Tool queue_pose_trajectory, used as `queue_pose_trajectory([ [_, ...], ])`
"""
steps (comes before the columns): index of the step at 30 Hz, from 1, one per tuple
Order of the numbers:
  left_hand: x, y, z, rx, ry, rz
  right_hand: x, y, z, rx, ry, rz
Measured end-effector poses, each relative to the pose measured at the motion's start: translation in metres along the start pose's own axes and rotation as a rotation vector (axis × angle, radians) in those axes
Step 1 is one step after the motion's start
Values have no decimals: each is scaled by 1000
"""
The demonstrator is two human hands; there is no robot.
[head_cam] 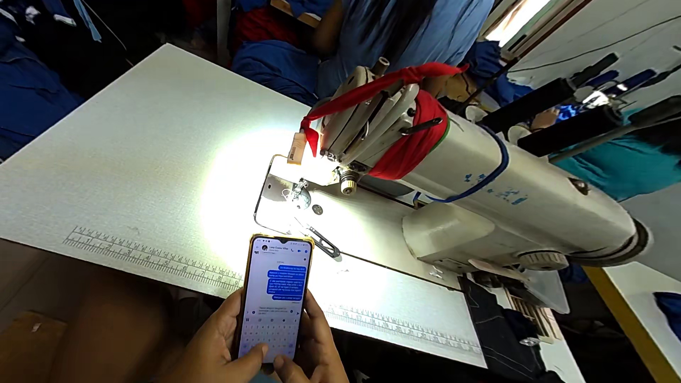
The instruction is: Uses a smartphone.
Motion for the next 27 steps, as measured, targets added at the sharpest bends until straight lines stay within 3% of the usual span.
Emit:
queue_pose_trajectory([
  [8,-4,1,4,-26,-60,-89,2,-1,-2,26,-21,28],
  [16,-4,0,0,-78,-44,5,2,-2,0,-2,-19,24],
  [27,-9,3,2,-65,-163,-215,4,-3,1,-25,11,138],
])
Point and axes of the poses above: each hand's wrist, its own y-axis towards the middle knuckle, its own x-axis out of the palm, z = x × y, the point moved 2 cm from there along y, towards the middle knuckle, and after that the axes turned 14 degrees about z, right-handed, at the moved point
